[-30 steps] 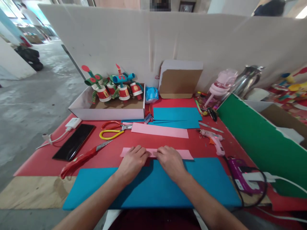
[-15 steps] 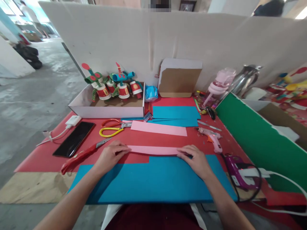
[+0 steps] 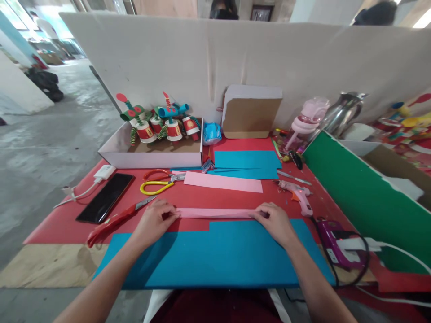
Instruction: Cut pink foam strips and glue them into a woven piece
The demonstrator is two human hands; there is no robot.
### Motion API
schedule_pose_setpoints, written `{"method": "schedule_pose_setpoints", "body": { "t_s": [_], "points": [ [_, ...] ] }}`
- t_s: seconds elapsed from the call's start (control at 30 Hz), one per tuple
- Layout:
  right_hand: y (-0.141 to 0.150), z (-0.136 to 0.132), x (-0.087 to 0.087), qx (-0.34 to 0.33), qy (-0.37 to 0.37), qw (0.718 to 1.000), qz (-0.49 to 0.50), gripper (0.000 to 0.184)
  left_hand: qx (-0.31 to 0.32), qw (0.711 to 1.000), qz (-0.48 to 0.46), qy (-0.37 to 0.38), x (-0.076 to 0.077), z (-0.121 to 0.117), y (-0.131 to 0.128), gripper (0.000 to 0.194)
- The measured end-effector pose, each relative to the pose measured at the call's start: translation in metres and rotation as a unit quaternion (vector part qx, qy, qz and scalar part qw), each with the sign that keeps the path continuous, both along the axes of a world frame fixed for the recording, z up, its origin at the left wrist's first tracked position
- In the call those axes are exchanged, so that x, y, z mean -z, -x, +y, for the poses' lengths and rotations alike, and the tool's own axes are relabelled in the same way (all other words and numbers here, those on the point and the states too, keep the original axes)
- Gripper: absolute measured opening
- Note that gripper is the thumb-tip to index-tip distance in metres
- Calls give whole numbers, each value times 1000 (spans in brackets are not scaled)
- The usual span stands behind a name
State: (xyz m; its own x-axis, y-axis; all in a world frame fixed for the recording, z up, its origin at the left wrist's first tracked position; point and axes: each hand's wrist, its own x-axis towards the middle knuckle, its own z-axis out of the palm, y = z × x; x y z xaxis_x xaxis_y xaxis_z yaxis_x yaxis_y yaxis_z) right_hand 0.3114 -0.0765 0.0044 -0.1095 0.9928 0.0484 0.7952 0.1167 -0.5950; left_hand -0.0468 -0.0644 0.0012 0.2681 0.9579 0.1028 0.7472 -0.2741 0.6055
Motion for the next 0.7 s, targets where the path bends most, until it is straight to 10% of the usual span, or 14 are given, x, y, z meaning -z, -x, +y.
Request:
{"method": "schedule_pose_setpoints", "body": {
  "t_s": [0.7],
  "points": [
    [1, 1, 10, 15, -20, 996, -86, 45, -35, 984, 173, 16, 0, 5, -10, 34]
  ]
}}
